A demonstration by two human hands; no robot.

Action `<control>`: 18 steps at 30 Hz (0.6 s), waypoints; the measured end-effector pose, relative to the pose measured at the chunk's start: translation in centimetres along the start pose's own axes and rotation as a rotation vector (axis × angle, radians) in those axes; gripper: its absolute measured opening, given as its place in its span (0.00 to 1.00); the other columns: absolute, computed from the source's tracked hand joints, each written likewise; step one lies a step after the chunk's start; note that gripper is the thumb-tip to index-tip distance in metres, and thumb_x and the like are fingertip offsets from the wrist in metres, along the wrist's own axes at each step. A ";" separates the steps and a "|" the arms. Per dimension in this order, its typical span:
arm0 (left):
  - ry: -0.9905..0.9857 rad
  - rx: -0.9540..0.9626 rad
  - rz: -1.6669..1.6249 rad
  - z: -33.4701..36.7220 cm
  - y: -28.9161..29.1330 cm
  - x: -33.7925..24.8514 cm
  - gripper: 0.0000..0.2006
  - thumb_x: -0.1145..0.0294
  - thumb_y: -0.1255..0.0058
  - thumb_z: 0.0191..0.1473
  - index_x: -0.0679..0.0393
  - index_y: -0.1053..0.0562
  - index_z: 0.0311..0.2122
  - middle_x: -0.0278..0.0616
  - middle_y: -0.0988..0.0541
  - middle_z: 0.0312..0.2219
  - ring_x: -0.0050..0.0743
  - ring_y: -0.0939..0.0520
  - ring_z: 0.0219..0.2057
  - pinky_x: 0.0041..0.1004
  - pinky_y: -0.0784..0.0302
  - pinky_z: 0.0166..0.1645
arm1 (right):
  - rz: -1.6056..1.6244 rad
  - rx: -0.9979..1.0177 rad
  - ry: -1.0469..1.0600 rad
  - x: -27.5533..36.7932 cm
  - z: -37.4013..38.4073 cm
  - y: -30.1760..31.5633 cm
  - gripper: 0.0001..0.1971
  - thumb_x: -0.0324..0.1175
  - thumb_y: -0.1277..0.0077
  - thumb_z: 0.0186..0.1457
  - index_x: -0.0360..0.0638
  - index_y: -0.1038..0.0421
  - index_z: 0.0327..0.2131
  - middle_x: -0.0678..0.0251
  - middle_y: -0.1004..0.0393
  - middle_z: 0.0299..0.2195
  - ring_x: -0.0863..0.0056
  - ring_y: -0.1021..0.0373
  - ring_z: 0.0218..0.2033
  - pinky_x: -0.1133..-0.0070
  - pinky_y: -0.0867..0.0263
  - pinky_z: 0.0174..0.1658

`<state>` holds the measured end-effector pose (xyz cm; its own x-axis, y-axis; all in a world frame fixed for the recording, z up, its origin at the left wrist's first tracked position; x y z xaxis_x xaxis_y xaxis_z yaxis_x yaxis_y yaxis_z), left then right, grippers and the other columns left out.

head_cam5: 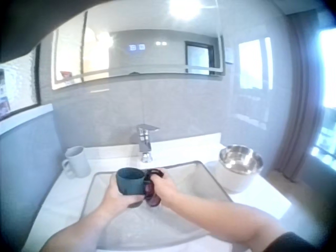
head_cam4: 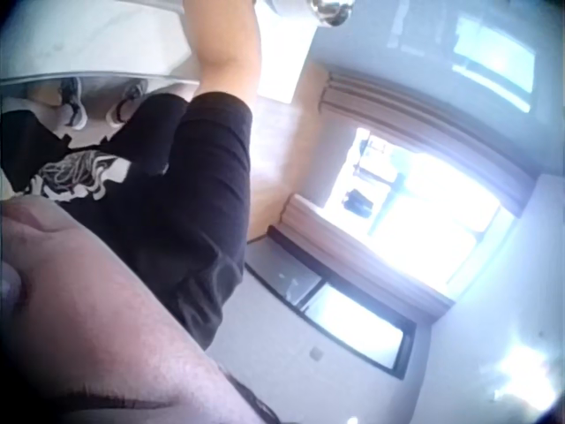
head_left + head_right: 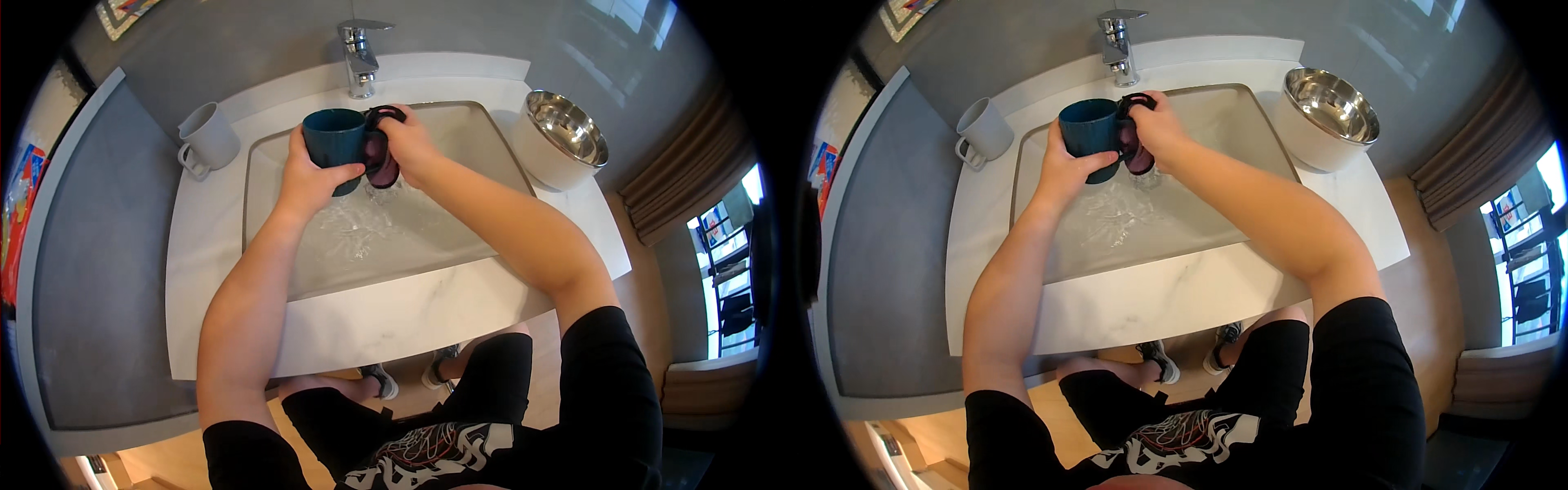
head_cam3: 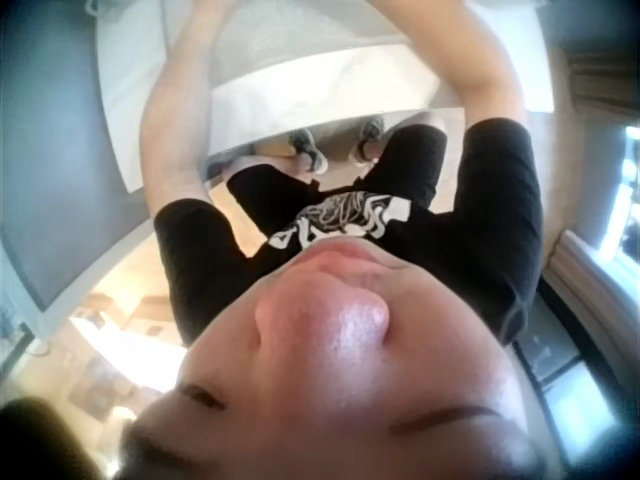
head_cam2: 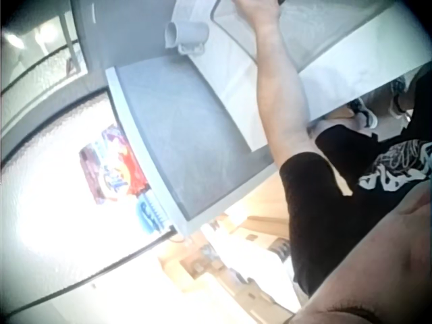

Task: The person washes a dark blue mug and a purple cloth in a sink filled with water by hand, scrubbing the inside and outside of the mug with the cloth before placing the mug on the counter.

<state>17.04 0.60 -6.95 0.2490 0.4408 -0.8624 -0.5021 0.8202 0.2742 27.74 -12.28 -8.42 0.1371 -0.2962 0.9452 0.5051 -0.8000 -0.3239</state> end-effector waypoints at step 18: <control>0.292 0.065 -0.636 -0.3 0.4 0.6 0.37 0.77 0.36 0.34 0.64 0.40 0.52 0.48 0.28 0.43 0.36 0.23 0.42 0.36 0.24 0.48 | 0.210 0.441 -0.064 2.6 -1.4 -2.5 0.12 0.31 0.52 0.59 0.40 0.34 0.45 0.63 0.26 0.35 0.75 0.27 0.34 0.78 0.30 0.38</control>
<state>16.77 1.13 -7.48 0.2408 -0.2403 -0.9404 -0.2796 0.9106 -0.3043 25.59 -11.79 -5.23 0.3196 -0.3836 0.8665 0.7718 -0.4251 -0.4729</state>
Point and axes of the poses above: each hand's wrist, its own z-axis towards the middle knuckle, its own y-axis out of the back of the hand, x = y × z, the point moved 8 cm from there along z, towards the middle knuckle
